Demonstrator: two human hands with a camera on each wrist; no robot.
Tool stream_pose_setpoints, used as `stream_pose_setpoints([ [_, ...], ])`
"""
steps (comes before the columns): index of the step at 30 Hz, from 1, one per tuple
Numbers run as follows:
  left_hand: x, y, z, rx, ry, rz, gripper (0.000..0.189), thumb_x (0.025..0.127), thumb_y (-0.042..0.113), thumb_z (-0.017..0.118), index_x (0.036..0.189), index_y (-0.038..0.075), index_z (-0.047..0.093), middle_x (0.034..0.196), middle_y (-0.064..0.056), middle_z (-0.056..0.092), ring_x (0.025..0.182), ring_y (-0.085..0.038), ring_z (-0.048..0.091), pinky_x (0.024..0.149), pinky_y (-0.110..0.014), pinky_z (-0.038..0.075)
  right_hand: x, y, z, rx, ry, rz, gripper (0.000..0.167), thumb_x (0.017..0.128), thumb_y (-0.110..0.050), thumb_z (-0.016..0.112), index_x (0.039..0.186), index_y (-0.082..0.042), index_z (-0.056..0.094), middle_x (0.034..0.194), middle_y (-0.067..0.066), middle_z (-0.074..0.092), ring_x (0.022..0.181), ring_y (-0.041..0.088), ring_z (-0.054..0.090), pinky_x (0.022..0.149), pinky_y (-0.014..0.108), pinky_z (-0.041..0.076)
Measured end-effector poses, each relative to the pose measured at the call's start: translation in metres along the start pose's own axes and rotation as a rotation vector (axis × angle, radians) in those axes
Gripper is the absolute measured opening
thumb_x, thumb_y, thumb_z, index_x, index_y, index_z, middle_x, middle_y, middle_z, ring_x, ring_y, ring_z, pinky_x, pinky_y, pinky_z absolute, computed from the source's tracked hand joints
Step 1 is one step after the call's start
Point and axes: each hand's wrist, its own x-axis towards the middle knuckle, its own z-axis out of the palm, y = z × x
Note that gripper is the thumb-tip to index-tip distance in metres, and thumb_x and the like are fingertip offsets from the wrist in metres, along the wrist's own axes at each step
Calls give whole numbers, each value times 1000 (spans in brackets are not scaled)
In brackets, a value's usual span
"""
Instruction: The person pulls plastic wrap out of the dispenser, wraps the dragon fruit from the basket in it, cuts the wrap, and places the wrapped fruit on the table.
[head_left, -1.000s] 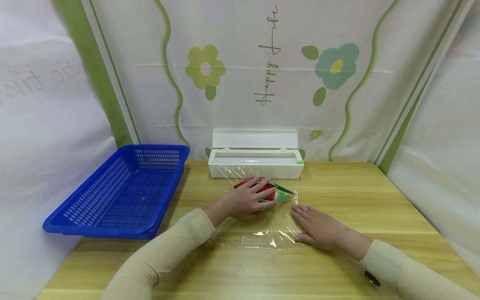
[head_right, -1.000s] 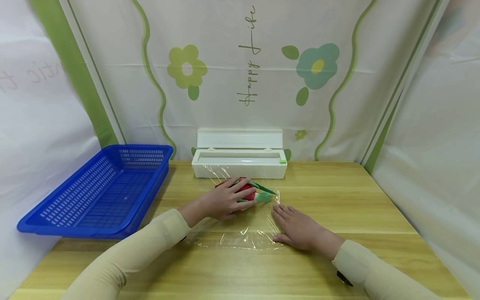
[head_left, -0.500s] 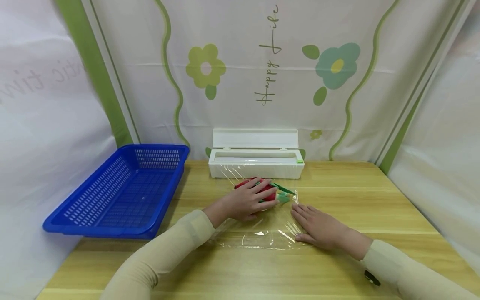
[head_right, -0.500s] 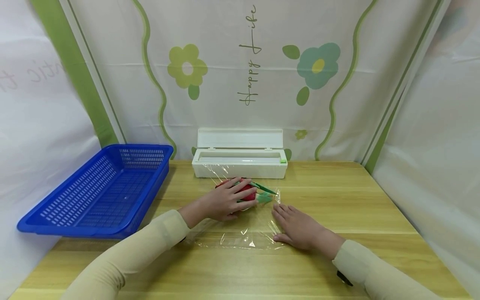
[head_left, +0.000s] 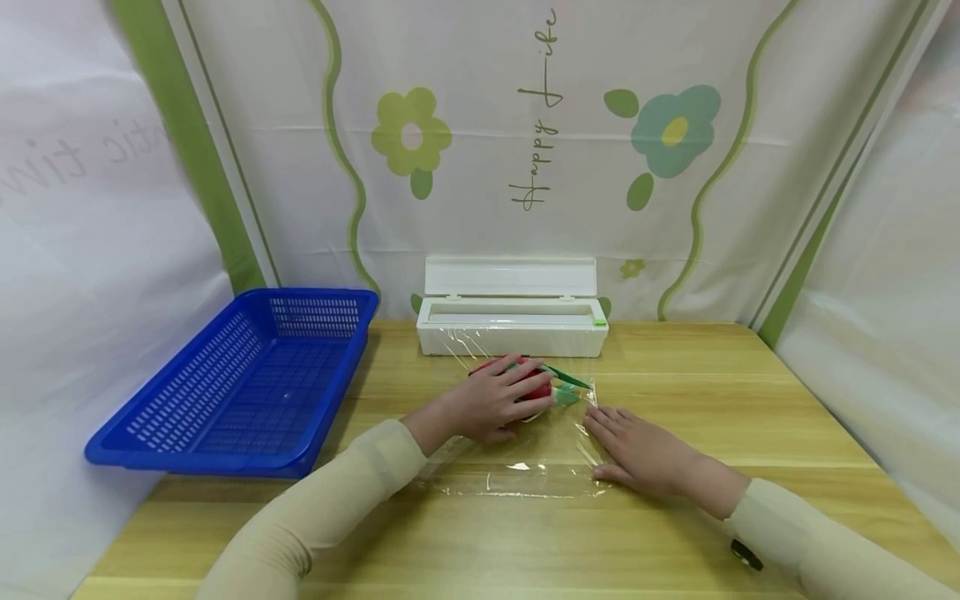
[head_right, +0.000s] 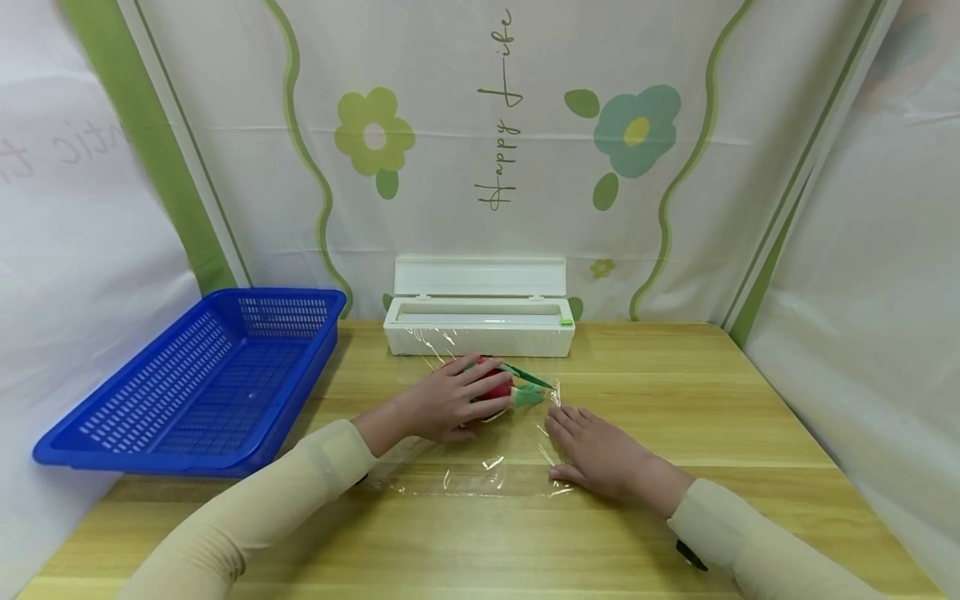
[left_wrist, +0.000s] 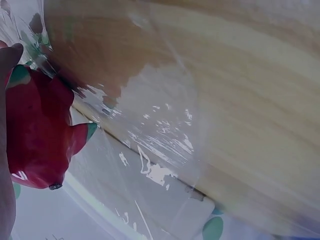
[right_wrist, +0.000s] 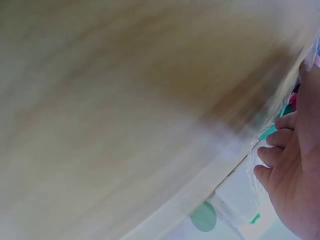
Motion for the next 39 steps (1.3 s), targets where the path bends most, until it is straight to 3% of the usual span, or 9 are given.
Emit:
stream_pose_setpoints([
  [11,-12,-3,-7,-8,113,-24,75,83,56,66,144,17,46,149,-16,40,139,-36,30,111,-51,24,-1,-2,-10,4,6,-3,70,100,-44,48,141,12,38,148,30,33,135,43,34,108,52,30],
  [22,-38,0,-21,9,155,-96,74,82,55,68,141,15,49,148,-17,41,137,-37,34,110,-51,29,-5,-3,-16,-8,43,-6,68,100,-41,50,141,12,39,147,29,34,134,44,35,108,53,30],
  [29,-60,9,-32,-66,101,-146,79,80,50,70,145,15,44,152,-17,35,141,-36,26,113,-53,20,-9,-5,-18,-21,94,-42,67,97,-37,57,138,14,42,145,30,37,131,44,39,105,55,34],
  [35,-81,23,-40,-90,49,-164,82,83,55,67,147,12,41,152,-17,35,141,-36,26,112,-53,24,-14,-8,-17,-13,109,-54,68,96,-39,58,139,11,43,145,27,39,131,41,41,104,54,35],
  [39,-94,29,-41,-91,62,-167,83,82,56,68,145,8,43,150,-18,38,139,-35,32,111,-53,27,-19,-12,-18,-4,111,-71,66,96,-38,58,140,9,44,145,24,41,131,39,42,104,54,36],
])
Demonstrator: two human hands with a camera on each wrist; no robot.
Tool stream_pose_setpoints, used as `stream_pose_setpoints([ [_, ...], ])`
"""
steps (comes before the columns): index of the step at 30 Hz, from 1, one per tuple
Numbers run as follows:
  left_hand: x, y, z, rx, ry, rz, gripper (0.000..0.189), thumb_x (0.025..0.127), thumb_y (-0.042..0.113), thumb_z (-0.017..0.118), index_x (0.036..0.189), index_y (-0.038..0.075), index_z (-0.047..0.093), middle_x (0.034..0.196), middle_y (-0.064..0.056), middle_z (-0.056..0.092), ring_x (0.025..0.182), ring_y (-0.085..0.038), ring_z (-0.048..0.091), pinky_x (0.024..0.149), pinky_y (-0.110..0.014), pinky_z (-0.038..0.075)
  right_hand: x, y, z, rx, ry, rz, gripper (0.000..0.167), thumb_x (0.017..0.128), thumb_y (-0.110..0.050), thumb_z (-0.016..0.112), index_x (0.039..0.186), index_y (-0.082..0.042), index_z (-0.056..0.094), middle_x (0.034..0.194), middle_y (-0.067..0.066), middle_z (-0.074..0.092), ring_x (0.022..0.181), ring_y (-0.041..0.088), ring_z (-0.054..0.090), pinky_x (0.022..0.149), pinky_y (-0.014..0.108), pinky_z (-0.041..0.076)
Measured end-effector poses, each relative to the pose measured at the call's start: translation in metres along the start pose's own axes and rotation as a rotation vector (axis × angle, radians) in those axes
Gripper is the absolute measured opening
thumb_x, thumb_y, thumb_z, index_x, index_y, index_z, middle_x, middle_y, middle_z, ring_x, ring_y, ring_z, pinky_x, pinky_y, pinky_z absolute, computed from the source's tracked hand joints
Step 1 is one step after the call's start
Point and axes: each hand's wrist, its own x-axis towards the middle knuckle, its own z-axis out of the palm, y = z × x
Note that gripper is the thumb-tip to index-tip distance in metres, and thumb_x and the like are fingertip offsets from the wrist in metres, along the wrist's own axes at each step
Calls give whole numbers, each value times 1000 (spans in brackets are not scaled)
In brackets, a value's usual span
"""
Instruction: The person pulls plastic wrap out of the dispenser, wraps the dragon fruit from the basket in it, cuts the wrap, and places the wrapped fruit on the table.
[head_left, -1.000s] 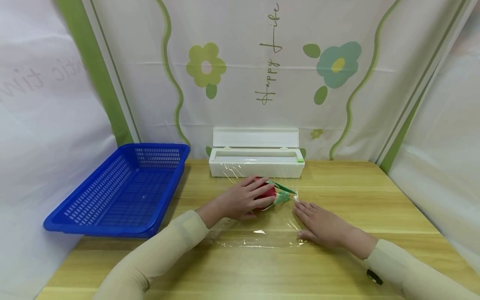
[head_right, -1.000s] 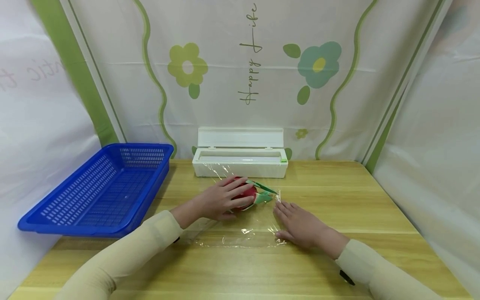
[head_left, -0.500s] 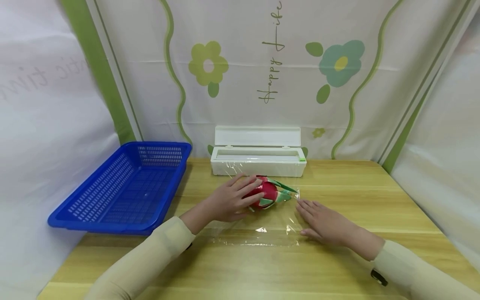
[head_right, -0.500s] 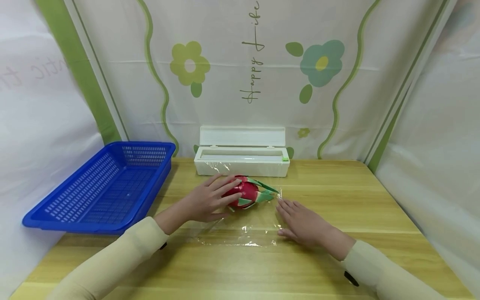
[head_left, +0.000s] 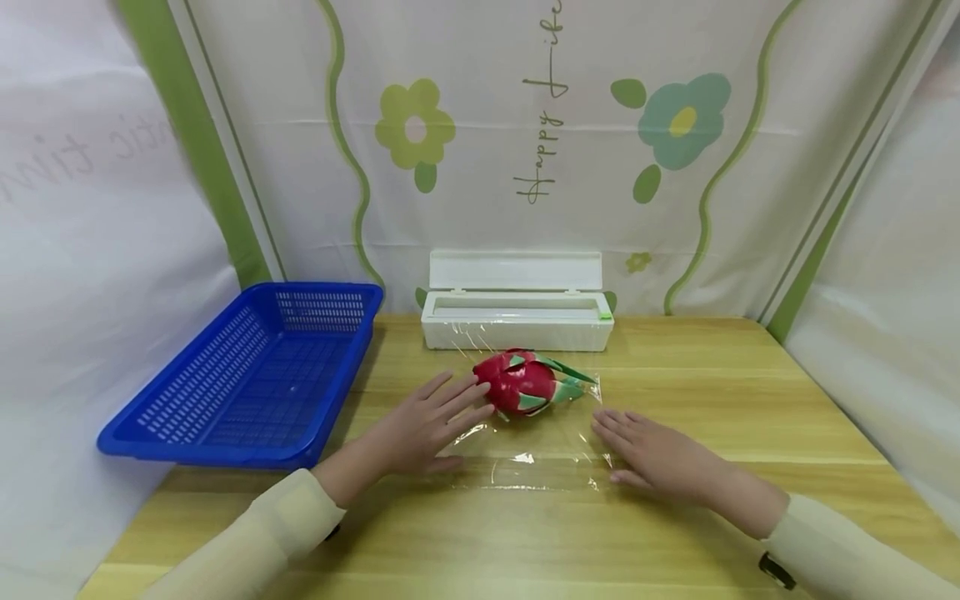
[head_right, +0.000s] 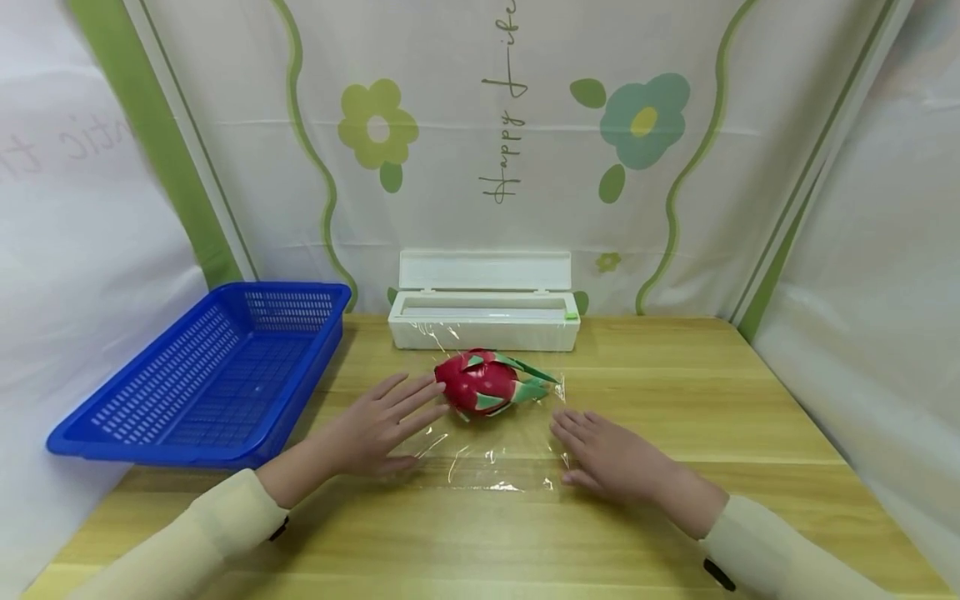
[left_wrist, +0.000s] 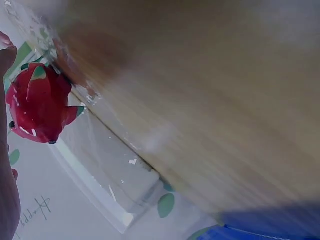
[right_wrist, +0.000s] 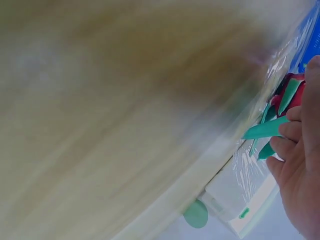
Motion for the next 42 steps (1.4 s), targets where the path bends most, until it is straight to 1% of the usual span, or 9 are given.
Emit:
stream_pose_setpoints([
  [3,-9,2,0,-32,34,-2,82,81,53,71,141,4,47,147,-20,41,136,-36,37,109,-54,30,-2,-2,0,3,3,-26,64,97,-39,58,140,7,44,145,23,42,131,36,43,104,53,36],
  [5,-16,4,0,-38,33,-2,82,81,54,70,139,1,49,146,-20,43,135,-35,39,108,-54,31,-4,-4,1,-2,15,-48,63,97,-39,57,140,6,45,145,22,44,131,35,44,103,52,37],
  [7,-22,6,-1,-40,6,-4,82,82,56,68,139,-1,49,146,-20,43,135,-35,38,108,-54,31,-7,-5,2,-17,30,-73,62,97,-39,57,139,5,47,144,21,45,129,34,46,104,49,38],
  [11,-33,13,-3,-72,-84,-26,81,88,57,61,143,0,45,149,-17,39,139,-31,33,111,-52,27,-11,-6,6,-25,49,-113,57,97,-37,57,138,2,51,142,18,49,128,32,48,106,42,37],
  [15,-42,18,-5,-144,-160,-31,73,93,52,57,145,4,44,152,-14,37,141,-28,30,113,-48,23,-13,-7,9,-17,58,-143,53,97,-34,58,137,0,53,140,16,51,127,31,49,103,46,40],
  [19,-48,21,-4,-172,-194,0,64,95,47,57,142,4,49,149,-13,41,139,-27,35,113,-44,26,-13,-8,9,-12,72,-163,51,97,-33,60,135,0,55,138,16,53,125,31,51,99,49,43],
  [24,-52,26,-1,-166,-213,27,57,97,42,55,139,3,51,144,-12,48,134,-26,42,110,-42,31,-12,-9,10,-16,88,-179,49,96,-33,61,133,0,57,136,16,55,123,30,53,97,47,45],
  [32,-54,29,4,-153,-227,66,50,100,37,51,137,3,54,139,-10,54,129,-24,48,108,-40,36,-10,-11,11,-6,60,-165,48,97,-31,59,133,1,57,135,15,56,122,29,55,96,45,47],
  [42,-54,29,6,-162,-222,59,43,100,29,53,134,3,57,135,-9,57,125,-24,53,105,-39,40,-9,-11,13,-6,82,-182,44,97,-27,60,129,3,59,132,15,58,118,28,58,94,44,49],
])
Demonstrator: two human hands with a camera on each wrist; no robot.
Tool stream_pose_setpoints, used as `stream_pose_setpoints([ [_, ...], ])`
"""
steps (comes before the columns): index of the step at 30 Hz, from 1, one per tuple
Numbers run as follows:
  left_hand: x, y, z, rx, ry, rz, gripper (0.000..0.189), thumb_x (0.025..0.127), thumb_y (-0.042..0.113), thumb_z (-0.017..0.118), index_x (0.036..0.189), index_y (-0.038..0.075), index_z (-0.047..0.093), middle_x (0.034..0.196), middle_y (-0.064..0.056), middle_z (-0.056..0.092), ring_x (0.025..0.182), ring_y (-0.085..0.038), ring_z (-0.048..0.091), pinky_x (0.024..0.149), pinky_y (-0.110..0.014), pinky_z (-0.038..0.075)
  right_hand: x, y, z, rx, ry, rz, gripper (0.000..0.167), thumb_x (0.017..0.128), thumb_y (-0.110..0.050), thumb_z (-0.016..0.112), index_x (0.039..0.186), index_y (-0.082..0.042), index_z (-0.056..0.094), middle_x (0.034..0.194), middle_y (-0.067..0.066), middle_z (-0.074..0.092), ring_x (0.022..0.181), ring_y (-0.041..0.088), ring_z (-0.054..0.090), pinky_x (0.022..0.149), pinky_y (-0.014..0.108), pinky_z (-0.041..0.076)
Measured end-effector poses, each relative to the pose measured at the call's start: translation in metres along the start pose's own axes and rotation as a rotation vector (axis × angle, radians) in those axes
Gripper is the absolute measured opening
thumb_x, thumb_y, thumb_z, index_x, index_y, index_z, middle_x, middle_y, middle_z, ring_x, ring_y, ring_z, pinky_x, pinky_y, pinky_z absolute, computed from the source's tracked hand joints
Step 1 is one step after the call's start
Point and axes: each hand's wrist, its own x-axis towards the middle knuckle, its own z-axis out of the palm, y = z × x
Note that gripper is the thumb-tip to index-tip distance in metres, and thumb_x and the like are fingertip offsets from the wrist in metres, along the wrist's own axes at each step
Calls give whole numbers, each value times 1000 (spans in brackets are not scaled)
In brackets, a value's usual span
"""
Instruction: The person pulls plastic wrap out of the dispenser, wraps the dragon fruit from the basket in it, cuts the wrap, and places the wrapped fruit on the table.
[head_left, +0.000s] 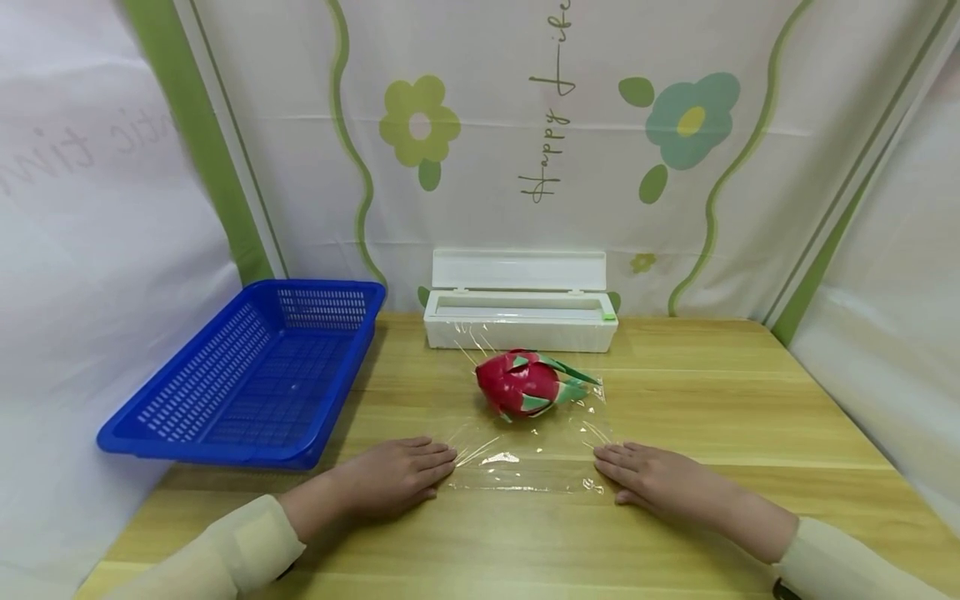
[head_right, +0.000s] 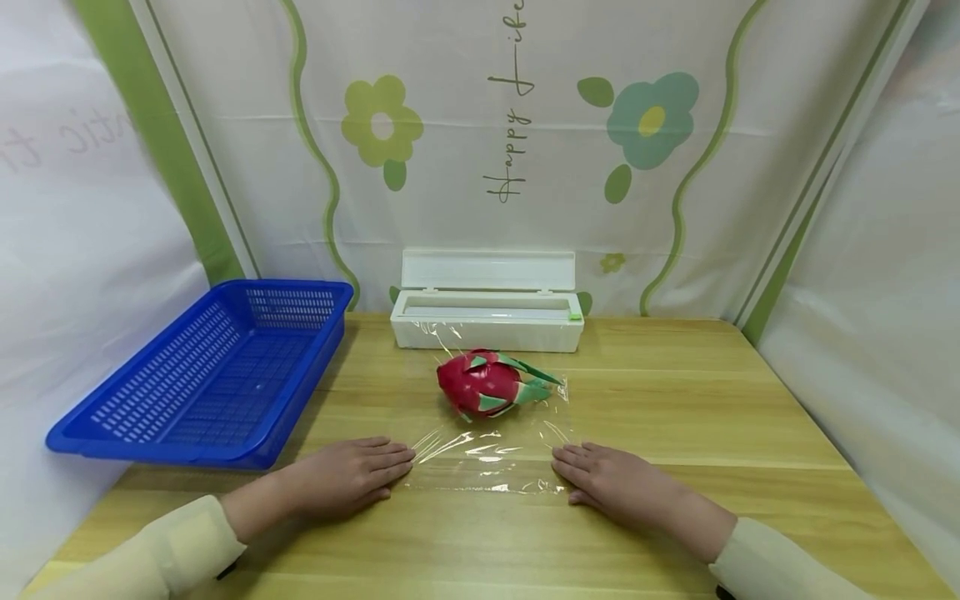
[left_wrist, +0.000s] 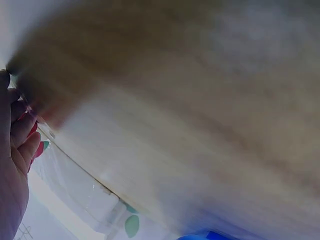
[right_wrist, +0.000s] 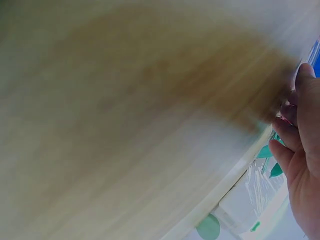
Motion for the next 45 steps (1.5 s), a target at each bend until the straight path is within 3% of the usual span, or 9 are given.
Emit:
stream_pose_setpoints([
  [16,5,-1,1,128,95,65,32,94,15,56,121,3,67,122,-10,65,112,-21,62,92,-32,50,6,6,6,-23,100,-57,32,94,-18,65,119,2,67,121,14,66,105,26,66,85,42,54],
  [20,7,0,2,182,116,81,31,91,13,53,117,4,69,119,-10,66,109,-20,64,89,-30,51,8,5,4,-69,83,-67,29,101,-17,53,119,1,67,120,13,66,103,26,66,84,40,54],
  [23,9,0,2,208,115,92,31,91,12,53,116,4,69,117,-10,67,107,-20,65,87,-30,52,8,4,3,-96,68,-73,36,106,-19,39,119,0,67,120,13,66,103,26,66,84,40,54],
  [26,10,0,2,215,128,100,30,90,11,53,114,3,69,115,-11,68,104,-20,66,85,-30,53,8,4,3,-89,74,-67,42,108,-22,33,118,-1,68,119,12,66,102,25,66,84,40,54],
  [32,12,-1,3,216,214,117,28,89,7,48,107,1,70,108,-10,70,98,-18,68,79,-30,55,9,6,4,-80,128,-74,52,108,-25,23,114,-1,69,116,11,68,98,26,68,82,39,55],
  [36,12,-3,1,207,293,119,32,96,5,39,104,0,70,106,-12,70,93,-19,69,78,-30,56,8,9,3,-67,174,-84,57,107,-26,20,112,-1,70,115,11,68,97,25,68,81,39,55],
  [40,13,-7,-4,173,359,108,42,103,9,30,104,-1,71,105,-14,71,90,-20,70,77,-30,56,8,12,2,-55,243,-91,53,107,-25,24,110,0,71,112,11,69,94,24,69,78,39,56],
  [45,14,-13,-10,179,389,106,48,104,10,24,102,-1,71,104,-14,71,90,-21,70,77,-29,56,8,15,1,-45,308,-78,50,108,-26,28,111,-1,71,112,11,69,91,24,70,75,38,56],
])
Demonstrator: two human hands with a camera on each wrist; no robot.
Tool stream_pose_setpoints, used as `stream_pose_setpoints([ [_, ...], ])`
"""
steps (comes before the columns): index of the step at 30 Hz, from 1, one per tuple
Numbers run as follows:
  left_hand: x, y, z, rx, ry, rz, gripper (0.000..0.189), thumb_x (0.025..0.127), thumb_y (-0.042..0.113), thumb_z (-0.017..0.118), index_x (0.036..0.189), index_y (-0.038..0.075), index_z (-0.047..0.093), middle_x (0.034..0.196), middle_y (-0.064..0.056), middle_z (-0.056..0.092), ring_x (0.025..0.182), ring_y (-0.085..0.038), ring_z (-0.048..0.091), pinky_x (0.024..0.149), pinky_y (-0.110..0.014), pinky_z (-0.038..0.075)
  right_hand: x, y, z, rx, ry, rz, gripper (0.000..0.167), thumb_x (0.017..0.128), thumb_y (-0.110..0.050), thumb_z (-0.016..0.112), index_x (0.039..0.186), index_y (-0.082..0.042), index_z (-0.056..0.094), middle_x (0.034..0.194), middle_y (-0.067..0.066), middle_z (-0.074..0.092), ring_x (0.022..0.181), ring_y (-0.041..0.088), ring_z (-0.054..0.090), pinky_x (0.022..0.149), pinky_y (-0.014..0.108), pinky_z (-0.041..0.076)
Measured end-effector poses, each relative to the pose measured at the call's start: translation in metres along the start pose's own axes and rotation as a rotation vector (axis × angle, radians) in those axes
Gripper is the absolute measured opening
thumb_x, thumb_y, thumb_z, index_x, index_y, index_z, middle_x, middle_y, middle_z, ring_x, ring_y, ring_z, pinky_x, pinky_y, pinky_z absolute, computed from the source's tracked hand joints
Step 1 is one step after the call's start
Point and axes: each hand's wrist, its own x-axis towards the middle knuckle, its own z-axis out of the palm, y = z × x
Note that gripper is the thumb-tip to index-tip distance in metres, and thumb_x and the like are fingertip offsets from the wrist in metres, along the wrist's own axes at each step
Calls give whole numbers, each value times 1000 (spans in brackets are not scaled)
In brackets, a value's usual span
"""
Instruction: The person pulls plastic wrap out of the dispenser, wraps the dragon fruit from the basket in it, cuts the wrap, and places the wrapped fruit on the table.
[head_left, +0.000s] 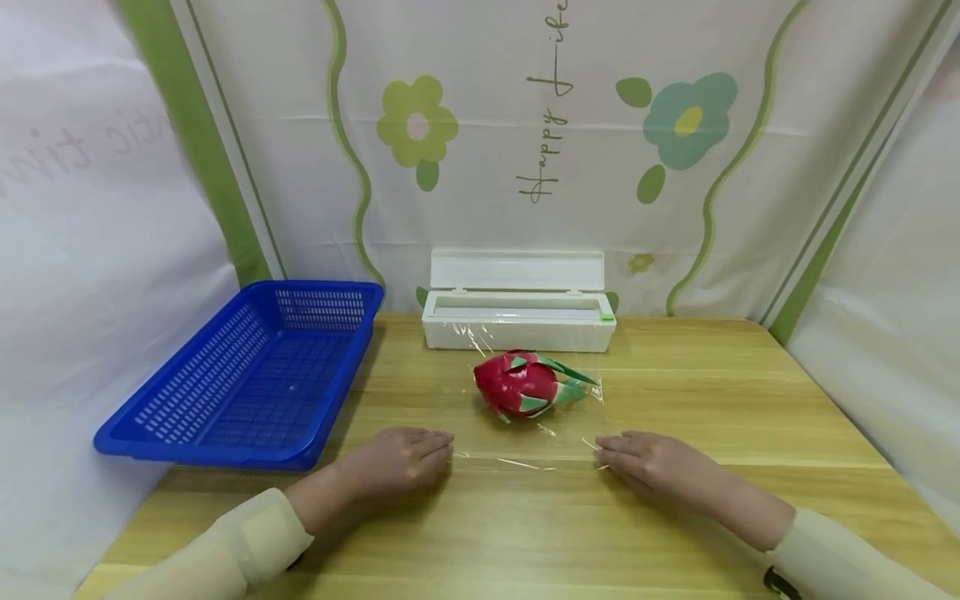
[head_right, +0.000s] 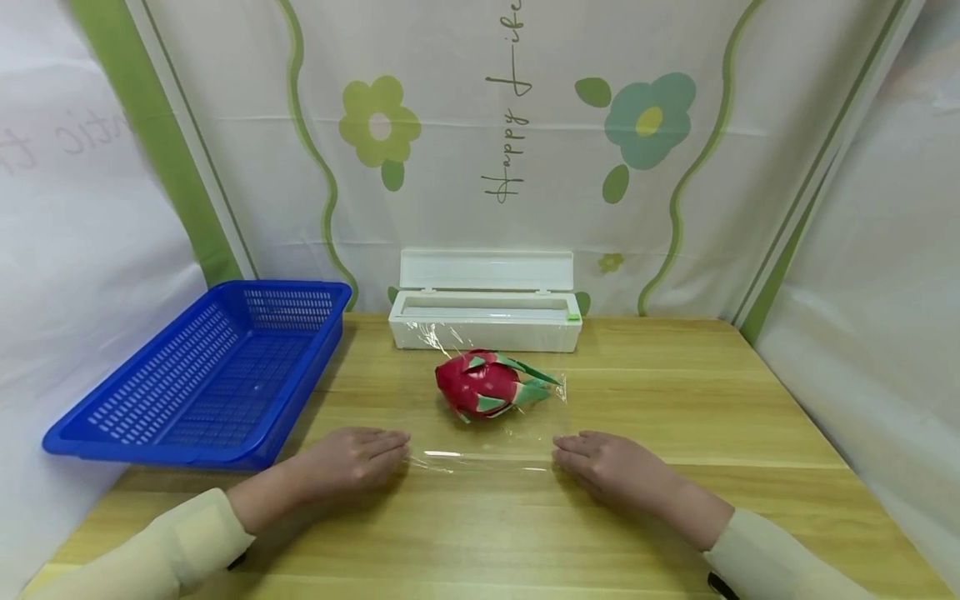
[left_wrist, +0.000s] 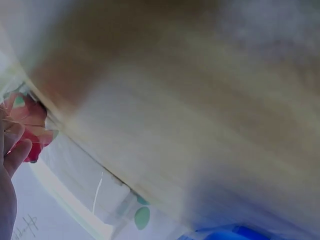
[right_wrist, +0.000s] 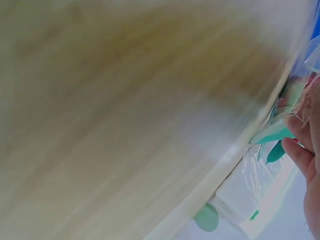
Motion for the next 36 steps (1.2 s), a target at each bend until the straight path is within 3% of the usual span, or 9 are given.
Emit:
stream_pose_setpoints([
  [8,1,-10,-4,28,51,4,51,106,3,20,101,-3,71,101,-15,71,90,-20,70,73,-27,56,0,5,-5,22,79,9,45,107,-24,32,110,0,70,112,12,69,94,24,69,74,35,56],
  [17,7,-18,-7,66,77,-50,51,106,10,22,103,-3,71,102,-15,71,83,-20,71,68,-26,57,5,8,-12,16,85,43,44,107,-21,33,111,4,69,111,14,69,95,24,69,74,35,56],
  [28,16,-27,-7,103,121,-149,44,103,11,29,98,-4,70,97,-15,72,75,-19,72,59,-24,56,10,22,-12,-57,171,35,41,105,-18,35,106,7,69,105,18,70,87,27,70,68,35,57],
  [36,21,-34,-3,133,111,-242,19,91,8,56,95,-4,70,91,-13,73,68,-16,70,55,-24,55,17,34,-11,-115,197,49,41,106,-18,36,109,8,67,102,19,70,84,29,70,65,38,57],
])
